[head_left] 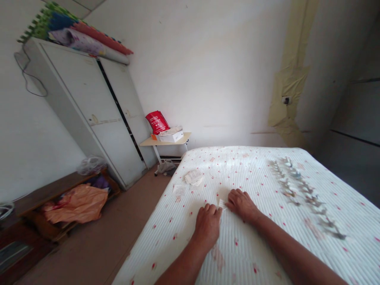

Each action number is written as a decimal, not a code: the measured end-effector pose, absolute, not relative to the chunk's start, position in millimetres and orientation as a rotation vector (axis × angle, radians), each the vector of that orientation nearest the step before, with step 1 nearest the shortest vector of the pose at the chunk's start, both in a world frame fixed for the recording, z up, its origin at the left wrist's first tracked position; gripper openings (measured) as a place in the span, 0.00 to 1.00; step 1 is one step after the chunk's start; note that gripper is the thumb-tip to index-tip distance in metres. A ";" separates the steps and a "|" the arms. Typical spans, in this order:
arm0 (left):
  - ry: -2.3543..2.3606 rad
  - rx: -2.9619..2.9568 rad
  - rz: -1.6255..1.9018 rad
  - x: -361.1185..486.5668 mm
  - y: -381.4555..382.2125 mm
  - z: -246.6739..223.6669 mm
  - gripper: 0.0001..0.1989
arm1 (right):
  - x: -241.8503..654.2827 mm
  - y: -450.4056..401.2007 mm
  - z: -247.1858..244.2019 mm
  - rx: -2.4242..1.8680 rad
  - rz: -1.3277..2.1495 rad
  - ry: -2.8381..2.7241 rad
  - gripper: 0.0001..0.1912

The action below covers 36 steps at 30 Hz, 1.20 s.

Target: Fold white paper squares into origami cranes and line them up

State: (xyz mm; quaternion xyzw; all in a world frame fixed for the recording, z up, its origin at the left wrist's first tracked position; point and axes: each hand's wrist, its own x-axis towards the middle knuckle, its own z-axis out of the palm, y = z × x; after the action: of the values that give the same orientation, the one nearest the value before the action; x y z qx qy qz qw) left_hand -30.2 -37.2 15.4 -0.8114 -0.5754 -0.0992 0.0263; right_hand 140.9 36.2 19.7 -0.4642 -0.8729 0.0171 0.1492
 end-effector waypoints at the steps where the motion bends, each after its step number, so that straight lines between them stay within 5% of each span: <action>1: -1.769 -2.519 -0.324 -31.2 -36.8 14.6 0.16 | 144.1 35.9 19.9 -1.271 0.114 -2.500 0.10; 7: -1.707 -2.550 -0.400 -36.7 -34.4 9.1 0.14 | 153.0 35.4 15.2 -0.949 0.343 -2.371 0.04; 18: -1.639 -2.550 -0.472 -38.2 -38.8 14.7 0.15 | 137.3 27.6 7.9 -1.428 -0.032 -2.442 0.09; 36: -1.653 -2.501 -0.377 -37.0 -40.3 10.8 0.15 | 133.1 26.8 12.2 -1.499 -0.194 -2.527 0.10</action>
State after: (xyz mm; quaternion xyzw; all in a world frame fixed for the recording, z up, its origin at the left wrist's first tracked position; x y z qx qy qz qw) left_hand -37.0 -40.3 10.8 -0.8262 -0.5462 -0.1246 0.0599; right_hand 133.1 26.8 12.2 -0.5066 -0.8540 -0.0656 0.0985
